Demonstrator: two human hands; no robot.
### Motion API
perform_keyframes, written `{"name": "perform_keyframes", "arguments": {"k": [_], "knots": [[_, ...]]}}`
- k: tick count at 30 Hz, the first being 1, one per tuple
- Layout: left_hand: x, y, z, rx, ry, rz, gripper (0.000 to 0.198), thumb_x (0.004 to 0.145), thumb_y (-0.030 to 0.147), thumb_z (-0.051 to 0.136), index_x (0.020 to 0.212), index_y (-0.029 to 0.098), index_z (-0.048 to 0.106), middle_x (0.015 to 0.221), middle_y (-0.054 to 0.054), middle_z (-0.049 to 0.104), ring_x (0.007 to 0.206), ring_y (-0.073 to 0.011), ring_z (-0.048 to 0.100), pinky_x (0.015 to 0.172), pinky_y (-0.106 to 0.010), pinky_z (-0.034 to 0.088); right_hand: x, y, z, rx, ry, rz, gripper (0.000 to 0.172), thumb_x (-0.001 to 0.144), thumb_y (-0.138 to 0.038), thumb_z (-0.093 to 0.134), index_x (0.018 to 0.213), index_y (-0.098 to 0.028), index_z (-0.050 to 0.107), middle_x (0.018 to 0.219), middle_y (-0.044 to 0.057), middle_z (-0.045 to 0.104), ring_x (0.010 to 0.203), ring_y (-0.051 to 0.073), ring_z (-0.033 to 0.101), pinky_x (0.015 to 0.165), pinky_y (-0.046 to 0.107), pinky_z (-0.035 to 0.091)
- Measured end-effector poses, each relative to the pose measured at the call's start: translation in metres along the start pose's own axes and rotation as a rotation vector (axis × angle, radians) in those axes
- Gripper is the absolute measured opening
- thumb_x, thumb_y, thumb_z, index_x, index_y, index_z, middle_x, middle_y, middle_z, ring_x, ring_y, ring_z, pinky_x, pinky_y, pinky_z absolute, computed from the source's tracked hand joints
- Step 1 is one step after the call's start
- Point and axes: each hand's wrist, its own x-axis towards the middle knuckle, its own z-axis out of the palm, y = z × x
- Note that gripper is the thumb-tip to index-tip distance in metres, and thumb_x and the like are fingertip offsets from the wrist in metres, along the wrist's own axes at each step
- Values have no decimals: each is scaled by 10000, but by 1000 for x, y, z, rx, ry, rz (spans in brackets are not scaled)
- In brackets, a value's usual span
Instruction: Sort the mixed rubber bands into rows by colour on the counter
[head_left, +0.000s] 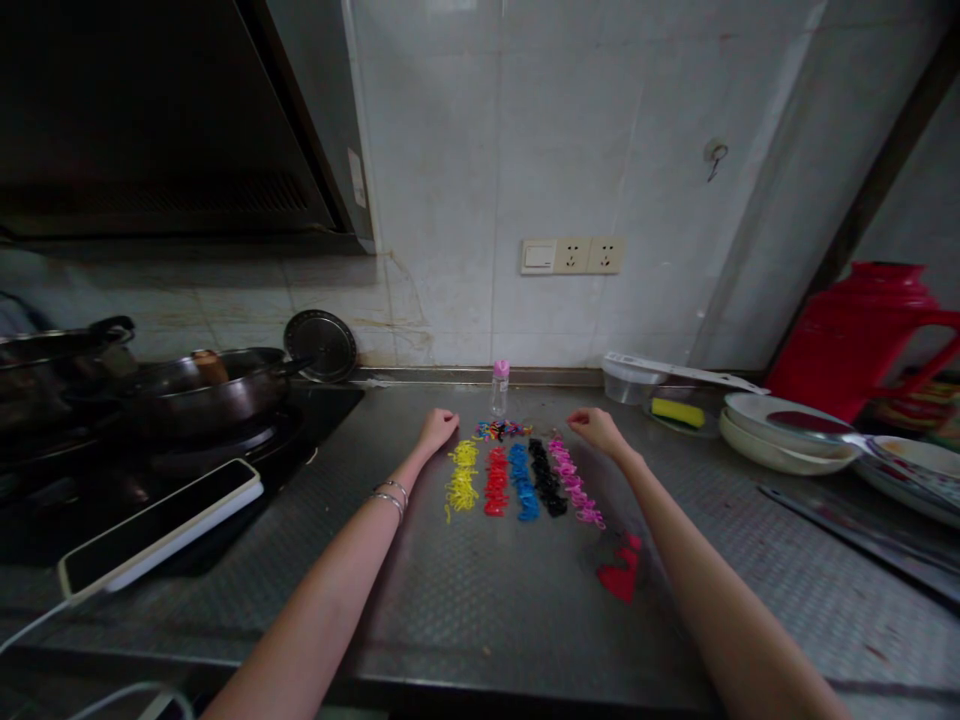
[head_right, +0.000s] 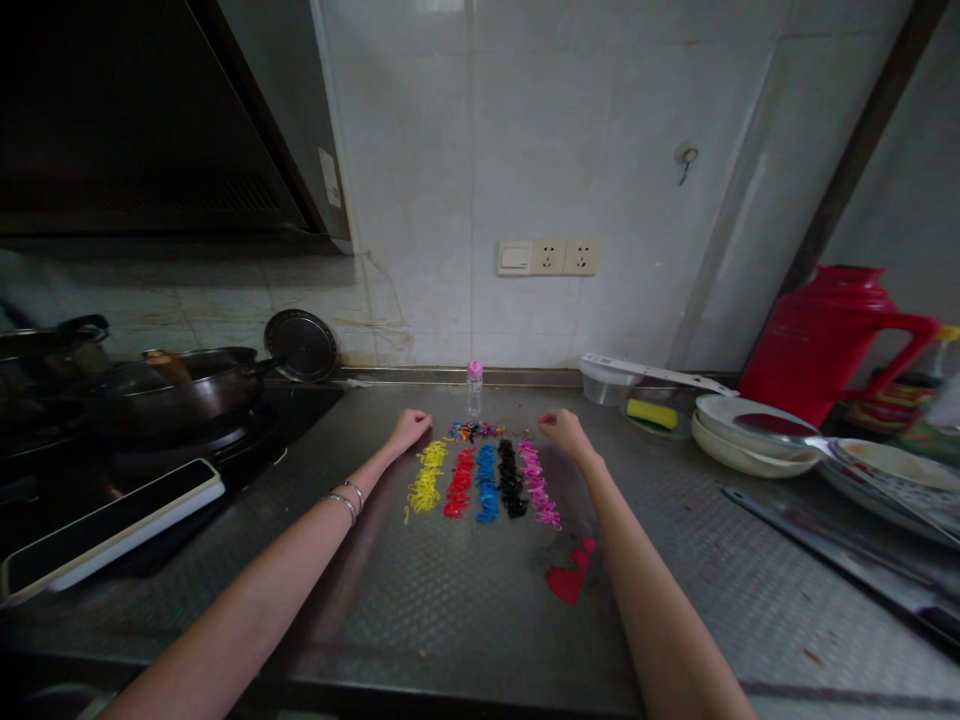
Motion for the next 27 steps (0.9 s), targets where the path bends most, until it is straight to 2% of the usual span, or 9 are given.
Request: {"name": "perform_keyframes", "arguments": {"k": [5,10,15,20,27], "knots": [[1,-1,1,-10,-2,17,370,736,345,397,603,103,644,519,-28,575,515,-113,487,502,-209,304,-15,17,10,93,87,58,245,674,-196,474,815,-132,665,770,61,672,741,158,610,673,219,433],[-1,3,1,-102,-27,31,293,692,310,476,771,110,675,714,-53,654,650,-130,547,585,-204,369,-19,20,16,135,78,59,224,673,-207,480,790,-138,659,768,59,671,728,154,608,670,219,433],[-8,14,-4,-33,-159,4,306,668,337,510,800,123,683,677,-50,646,599,-130,535,557,-211,366,-18,24,17,126,69,67,211,669,-211,492,783,-151,658,758,49,670,725,155,607,666,222,434],[-11,31,-15,41,-245,108,355,653,413,549,863,162,687,707,-49,657,605,-134,533,550,-209,345,-18,24,16,121,72,74,212,660,-182,486,782,-159,658,762,45,672,734,155,608,680,223,436],[4,49,-19,107,-427,207,166,620,284,586,685,191,707,718,-31,679,616,-131,559,536,-193,335,-19,22,15,115,71,63,212,665,-190,486,786,-155,656,762,43,670,730,149,603,682,221,433]]}}
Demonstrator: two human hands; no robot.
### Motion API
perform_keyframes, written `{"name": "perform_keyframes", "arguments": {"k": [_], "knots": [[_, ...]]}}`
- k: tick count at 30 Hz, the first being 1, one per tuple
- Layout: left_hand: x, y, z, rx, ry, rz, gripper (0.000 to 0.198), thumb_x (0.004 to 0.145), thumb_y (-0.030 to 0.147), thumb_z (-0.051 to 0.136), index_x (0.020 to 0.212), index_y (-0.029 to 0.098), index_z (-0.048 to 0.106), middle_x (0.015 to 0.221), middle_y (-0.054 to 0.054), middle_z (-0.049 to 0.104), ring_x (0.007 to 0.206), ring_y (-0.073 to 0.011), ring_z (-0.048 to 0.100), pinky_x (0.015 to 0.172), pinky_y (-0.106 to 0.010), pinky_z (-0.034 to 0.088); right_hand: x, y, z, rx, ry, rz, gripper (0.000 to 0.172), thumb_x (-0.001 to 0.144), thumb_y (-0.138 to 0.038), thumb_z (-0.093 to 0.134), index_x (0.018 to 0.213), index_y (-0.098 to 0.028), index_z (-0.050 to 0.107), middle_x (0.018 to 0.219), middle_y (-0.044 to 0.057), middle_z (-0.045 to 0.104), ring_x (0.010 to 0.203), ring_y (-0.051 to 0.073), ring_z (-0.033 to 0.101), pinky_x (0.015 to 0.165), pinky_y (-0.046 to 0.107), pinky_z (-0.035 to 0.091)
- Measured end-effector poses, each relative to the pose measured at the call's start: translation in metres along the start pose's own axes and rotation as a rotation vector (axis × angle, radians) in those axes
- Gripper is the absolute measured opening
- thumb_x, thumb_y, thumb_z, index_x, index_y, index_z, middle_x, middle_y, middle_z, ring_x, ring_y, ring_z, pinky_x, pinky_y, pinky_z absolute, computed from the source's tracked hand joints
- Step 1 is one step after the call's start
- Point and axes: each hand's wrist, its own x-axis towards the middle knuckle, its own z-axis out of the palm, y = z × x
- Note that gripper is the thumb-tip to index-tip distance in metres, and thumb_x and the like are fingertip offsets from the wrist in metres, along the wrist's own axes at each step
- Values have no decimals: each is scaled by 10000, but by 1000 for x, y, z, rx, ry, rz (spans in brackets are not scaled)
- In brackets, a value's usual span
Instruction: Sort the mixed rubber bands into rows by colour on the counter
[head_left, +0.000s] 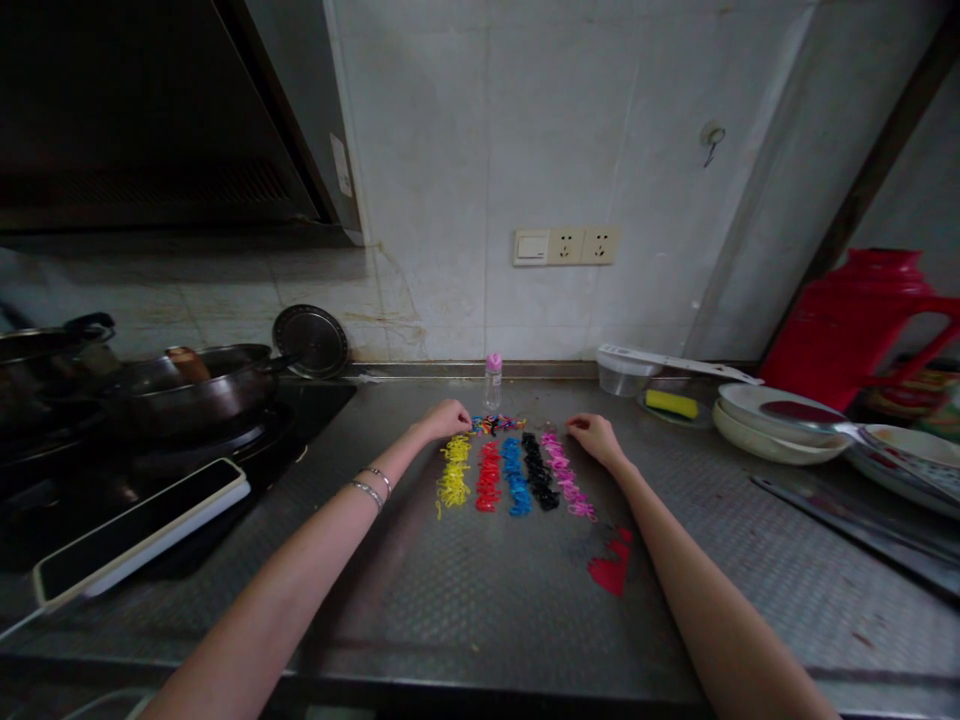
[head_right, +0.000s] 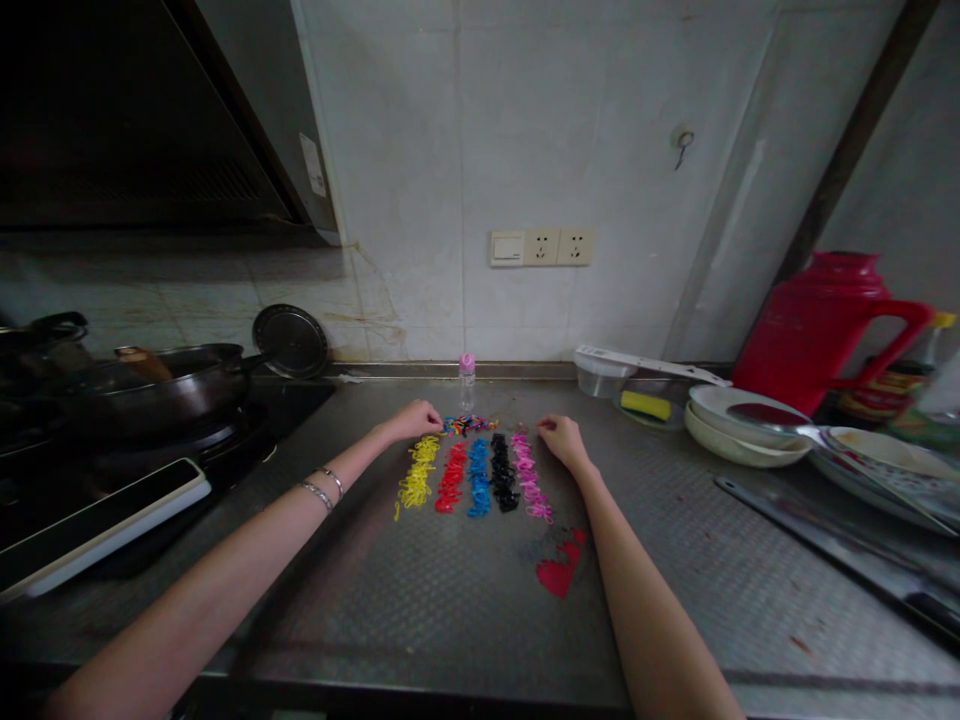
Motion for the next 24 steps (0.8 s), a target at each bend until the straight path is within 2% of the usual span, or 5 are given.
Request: {"name": "perform_keyframes", "arguments": {"k": [3,7,17,24], "knots": [[1,7,-4,54,-32,2,116,590,241,596,623,201,699,653,-18,670,559,-119,539,500,-190,310,0,1,0,-5,1,-8,215,668,-197,483,787,-153,657,761,44,669,728,150,601,679,222,431],[-1,16,-5,74,-6,-44,74,544,190,611,561,208,681,592,-8,650,542,-114,524,481,-185,293,-1,0,0,-15,-7,-8,227,667,-189,473,792,-154,659,756,41,669,725,149,601,672,220,431],[0,15,1,239,-5,23,160,590,159,548,630,205,697,633,-39,645,544,-143,534,527,-216,344,-4,-4,-1,-12,6,-17,221,664,-186,484,787,-147,662,750,49,668,719,152,603,666,216,428],[-11,16,-18,258,-27,28,186,598,155,525,659,187,698,650,-51,650,532,-145,536,524,-223,346,-3,0,0,-11,-9,-12,215,655,-193,490,776,-153,663,742,43,664,712,148,597,652,210,421]]}}
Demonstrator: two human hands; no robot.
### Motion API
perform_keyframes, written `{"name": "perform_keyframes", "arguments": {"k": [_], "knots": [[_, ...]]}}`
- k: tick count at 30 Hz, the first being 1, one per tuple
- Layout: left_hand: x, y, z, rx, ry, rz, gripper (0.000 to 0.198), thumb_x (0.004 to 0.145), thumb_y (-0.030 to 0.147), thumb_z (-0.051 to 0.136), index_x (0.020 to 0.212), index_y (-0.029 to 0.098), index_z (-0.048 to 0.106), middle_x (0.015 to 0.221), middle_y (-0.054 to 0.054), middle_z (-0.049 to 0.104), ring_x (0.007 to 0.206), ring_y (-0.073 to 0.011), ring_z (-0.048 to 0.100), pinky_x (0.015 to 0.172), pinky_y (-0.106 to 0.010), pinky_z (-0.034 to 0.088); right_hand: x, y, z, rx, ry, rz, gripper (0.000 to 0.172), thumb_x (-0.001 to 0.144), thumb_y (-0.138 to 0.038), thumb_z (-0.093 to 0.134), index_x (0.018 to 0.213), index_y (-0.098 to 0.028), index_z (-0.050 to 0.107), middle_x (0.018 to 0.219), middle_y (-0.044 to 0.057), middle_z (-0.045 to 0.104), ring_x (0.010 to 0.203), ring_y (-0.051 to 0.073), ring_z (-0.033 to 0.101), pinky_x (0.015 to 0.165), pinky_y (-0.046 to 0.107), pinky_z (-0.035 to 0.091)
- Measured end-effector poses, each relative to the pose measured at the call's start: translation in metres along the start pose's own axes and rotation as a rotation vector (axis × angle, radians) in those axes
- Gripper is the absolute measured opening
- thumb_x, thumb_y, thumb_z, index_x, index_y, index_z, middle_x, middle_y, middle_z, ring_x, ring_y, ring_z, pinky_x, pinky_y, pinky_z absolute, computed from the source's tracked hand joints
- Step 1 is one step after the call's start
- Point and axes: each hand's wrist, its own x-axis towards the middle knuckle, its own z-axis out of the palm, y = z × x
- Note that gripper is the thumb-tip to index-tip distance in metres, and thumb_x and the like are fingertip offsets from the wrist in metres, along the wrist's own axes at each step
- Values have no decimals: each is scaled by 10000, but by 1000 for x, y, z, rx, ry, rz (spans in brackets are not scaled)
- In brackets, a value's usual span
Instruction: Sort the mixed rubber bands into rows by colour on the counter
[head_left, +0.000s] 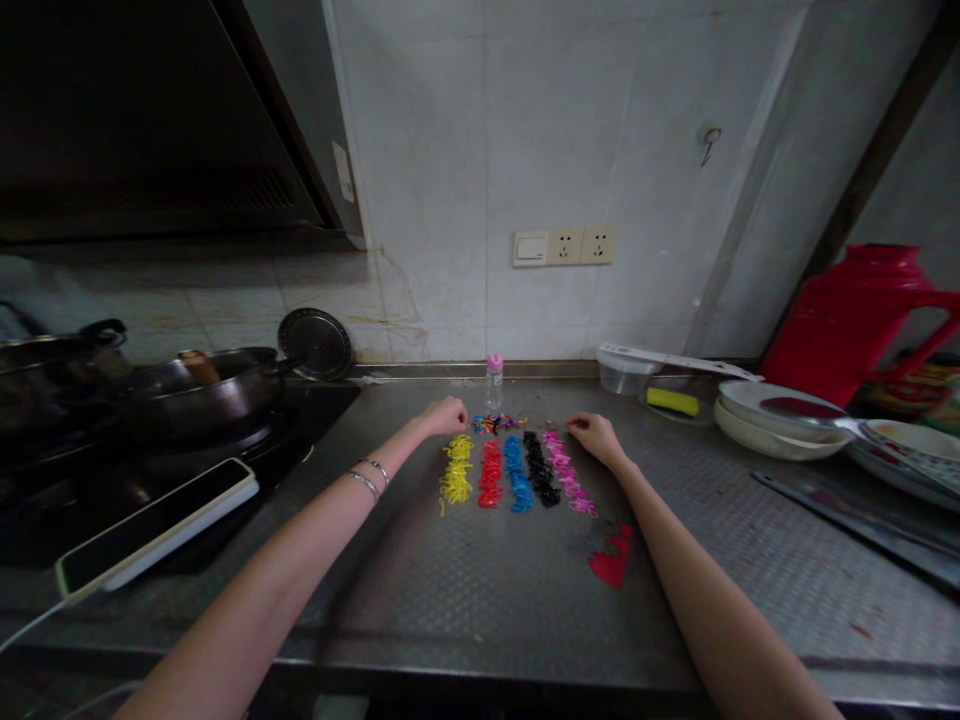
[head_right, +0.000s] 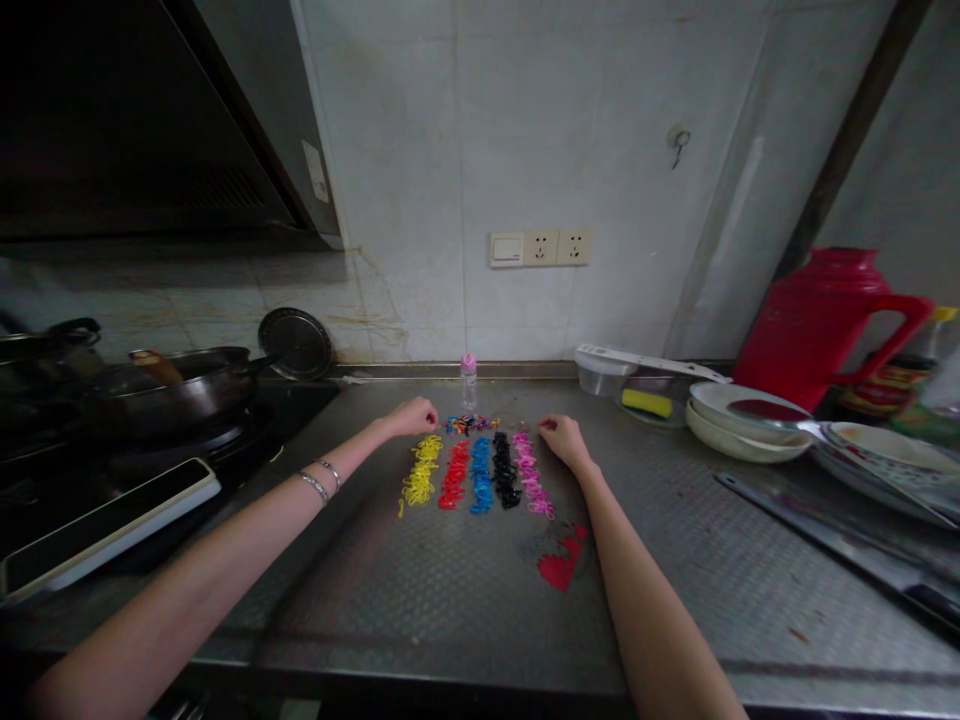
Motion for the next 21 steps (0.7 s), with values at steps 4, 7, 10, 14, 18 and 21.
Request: {"name": "perform_keyframes", "arguments": {"k": [4,7,10,14,18,21], "knots": [[-4,-9,-2,-53,-54,7,173,594,164,534,656,170,695,658,-46,658,547,-129,534,534,-207,350,0,1,1,-1,0,-1,219,654,-193,485,775,-152,664,734,41,661,703,145,594,645,208,415],[-6,-14,4,-169,-59,22,180,609,185,530,674,151,694,671,-37,665,570,-116,532,553,-191,355,0,1,0,-10,-6,-8,221,653,-187,480,770,-152,665,728,39,661,700,144,594,640,206,411],[-9,-20,13,-266,-9,4,230,648,245,505,695,119,691,650,-31,658,579,-113,527,552,-188,357,0,1,1,-25,-6,-19,218,652,-189,483,767,-150,664,729,42,662,706,145,596,640,205,410],[-17,-33,24,-378,63,-51,281,651,296,515,718,81,684,672,-59,660,602,-130,545,563,-205,378,0,1,1,-31,3,-40,214,654,-198,489,767,-145,663,739,48,665,709,144,595,645,202,408],[-22,-41,32,-469,95,-69,281,642,305,533,737,85,680,703,-75,663,623,-138,560,596,-219,402,0,2,1,-33,-8,-33,209,661,-212,492,763,-150,664,742,45,665,702,146,594,636,206,407],[-20,-41,34,-489,114,-60,264,639,292,535,723,87,678,690,-73,660,614,-137,558,597,-223,404,1,2,1,-38,-17,-23,206,663,-217,496,764,-153,664,735,43,664,700,145,594,632,205,408]]}}
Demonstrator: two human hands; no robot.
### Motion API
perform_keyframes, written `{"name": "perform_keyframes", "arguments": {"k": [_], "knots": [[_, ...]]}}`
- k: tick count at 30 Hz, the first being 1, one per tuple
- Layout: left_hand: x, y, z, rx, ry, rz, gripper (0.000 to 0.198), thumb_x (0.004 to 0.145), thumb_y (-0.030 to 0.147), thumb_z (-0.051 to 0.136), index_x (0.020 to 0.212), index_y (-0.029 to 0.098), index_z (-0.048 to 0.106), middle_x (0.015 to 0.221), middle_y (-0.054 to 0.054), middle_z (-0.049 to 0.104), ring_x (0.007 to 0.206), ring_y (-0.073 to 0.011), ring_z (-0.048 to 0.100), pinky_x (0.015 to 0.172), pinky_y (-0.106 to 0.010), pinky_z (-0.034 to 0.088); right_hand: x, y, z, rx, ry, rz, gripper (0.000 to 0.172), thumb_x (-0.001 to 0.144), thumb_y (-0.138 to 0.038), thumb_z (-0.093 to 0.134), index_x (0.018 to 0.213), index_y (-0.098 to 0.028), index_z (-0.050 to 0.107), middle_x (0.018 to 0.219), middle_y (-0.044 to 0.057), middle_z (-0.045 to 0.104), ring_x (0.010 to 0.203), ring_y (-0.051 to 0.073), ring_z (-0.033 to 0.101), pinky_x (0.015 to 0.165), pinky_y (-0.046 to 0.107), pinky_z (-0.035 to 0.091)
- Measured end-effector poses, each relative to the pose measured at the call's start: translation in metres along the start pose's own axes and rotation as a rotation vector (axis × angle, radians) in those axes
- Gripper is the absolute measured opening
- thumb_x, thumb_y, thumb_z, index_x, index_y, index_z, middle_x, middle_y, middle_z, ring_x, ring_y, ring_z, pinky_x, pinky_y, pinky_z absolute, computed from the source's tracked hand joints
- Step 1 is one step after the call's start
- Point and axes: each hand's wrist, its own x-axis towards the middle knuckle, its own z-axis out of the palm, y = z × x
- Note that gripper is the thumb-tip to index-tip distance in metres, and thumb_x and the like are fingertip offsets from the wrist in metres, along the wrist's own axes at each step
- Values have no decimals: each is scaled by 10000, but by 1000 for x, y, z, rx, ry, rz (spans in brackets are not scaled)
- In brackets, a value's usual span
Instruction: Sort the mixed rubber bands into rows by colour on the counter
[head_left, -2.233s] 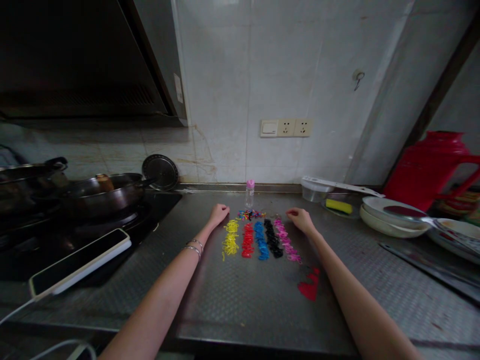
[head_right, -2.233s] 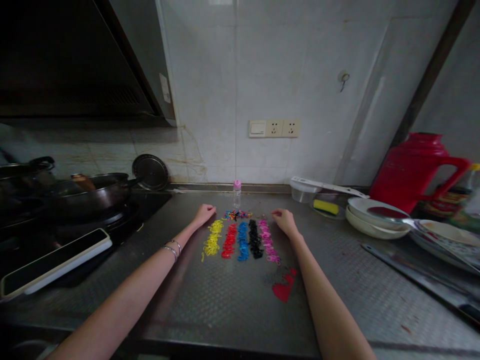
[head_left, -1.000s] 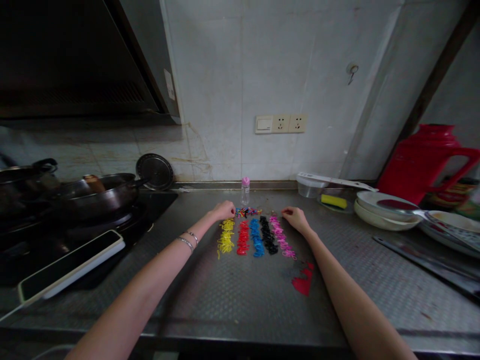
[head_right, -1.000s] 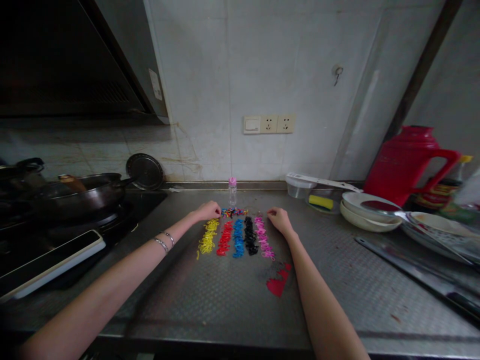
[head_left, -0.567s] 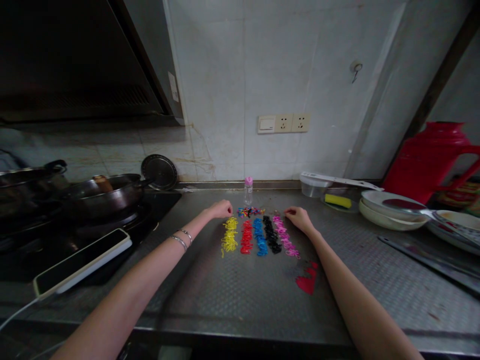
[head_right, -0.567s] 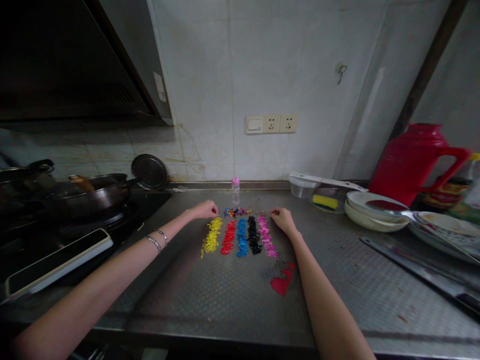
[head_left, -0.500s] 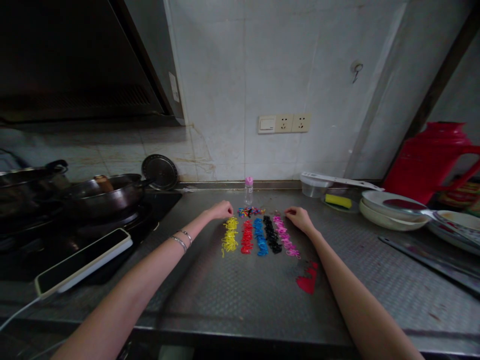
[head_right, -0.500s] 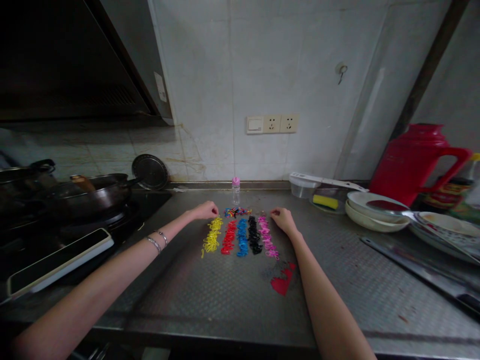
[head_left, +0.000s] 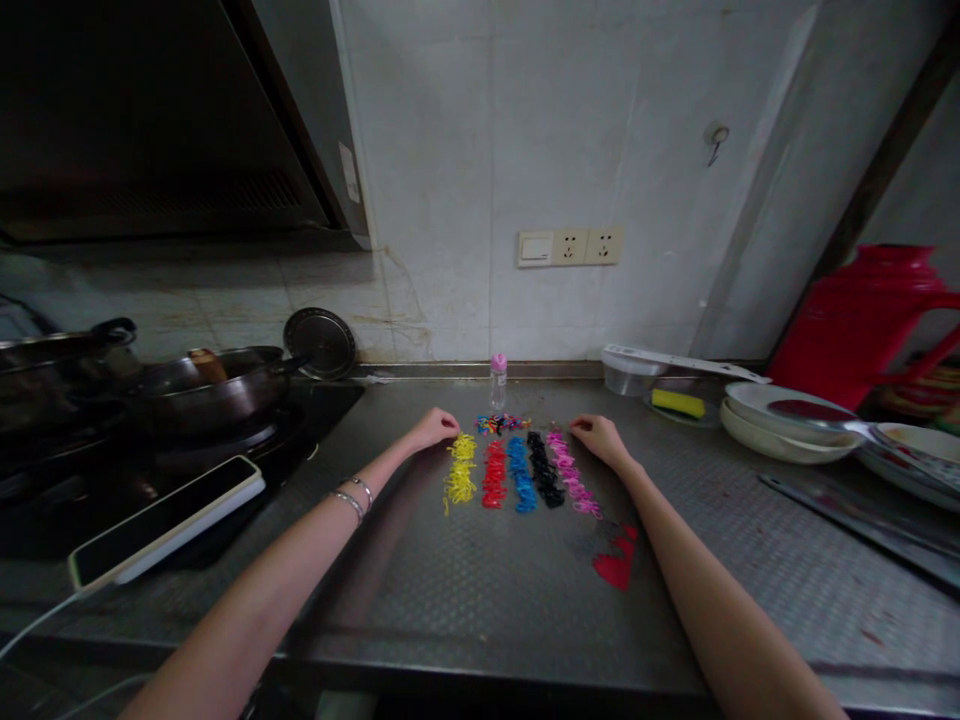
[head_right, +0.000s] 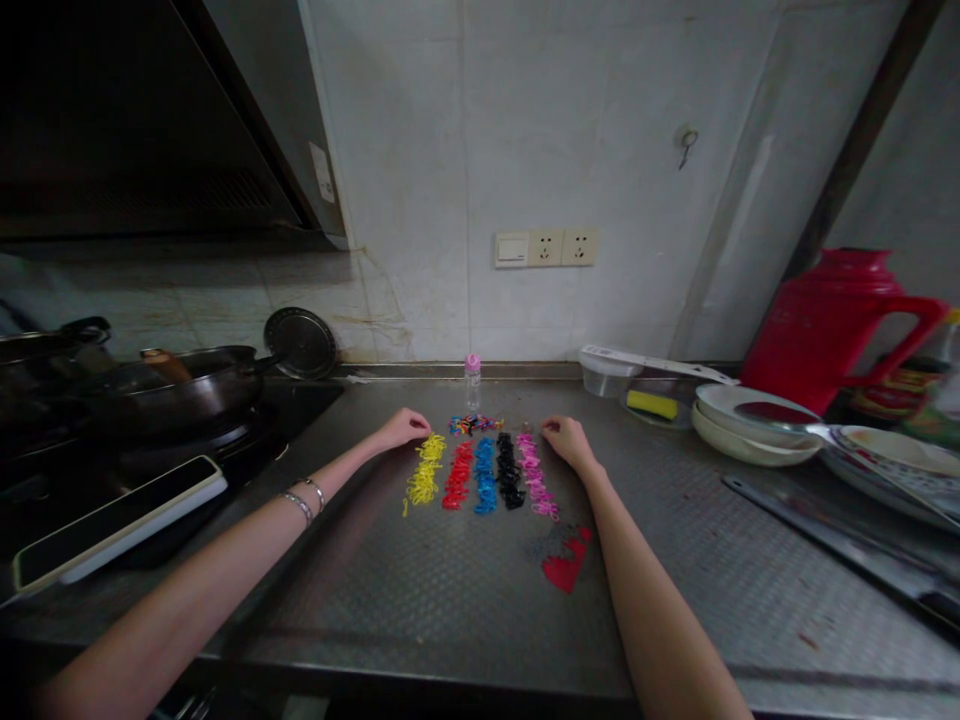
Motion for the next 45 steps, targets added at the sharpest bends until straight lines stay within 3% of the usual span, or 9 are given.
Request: {"name": "perform_keyframes", "arguments": {"k": [6,13,17,22,27,32,37,45], "knots": [[5,2,1,-27,24,-9,226,629,258,533,701,99,677,654,-52,653,592,-129,543,581,-220,389,1,0,-1,-1,-7,7,212,663,-210,501,778,-152,670,744,44,666,707,144,593,647,204,409],[-2,-5,4,-102,312,-130,351,704,391,468,665,95,653,445,0,514,447,-101,437,479,-219,304,1,1,0,-2,-10,3,208,666,-209,503,778,-154,669,740,43,667,707,144,596,640,202,407],[-5,-12,6,-215,413,-168,403,722,452,440,661,105,635,419,21,458,415,-87,399,463,-213,281,1,1,1,-8,-8,1,207,669,-214,500,774,-158,669,743,42,668,706,144,598,639,200,409],[-5,-16,5,-297,445,-175,410,719,475,442,625,114,612,407,28,428,399,-78,368,451,-210,260,-1,-9,0,-66,-11,5,224,668,-185,489,788,-152,674,754,53,670,720,147,601,654,197,411],[-7,-17,5,-322,468,-175,398,703,481,469,614,118,606,411,31,416,403,-75,358,451,-209,256,1,-36,-4,-205,-27,-89,257,715,-193,458,856,-158,670,873,74,660,836,162,580,747,212,393],[-9,-16,4,-295,460,-167,391,683,485,496,620,117,614,424,25,435,416,-79,367,452,-208,255,12,-67,0,-343,-170,-170,336,750,-173,438,1035,-166,616,979,91,623,923,174,545,821,235,365],[-10,-11,3,-286,457,-205,378,661,479,521,616,116,613,412,30,430,407,-76,351,445,-207,247,20,-82,6,-505,-314,-176,427,748,-172,456,1160,-249,532,1060,92,583,981,212,516,805,282,386],[-10,-11,2,-283,446,-206,360,643,468,543,604,118,616,408,32,442,413,-76,364,448,-206,257,22,-89,12,-547,-353,-220,336,782,-175,439,1062,-249,608,1034,101,592,996,205,506,791,267,397]]}}
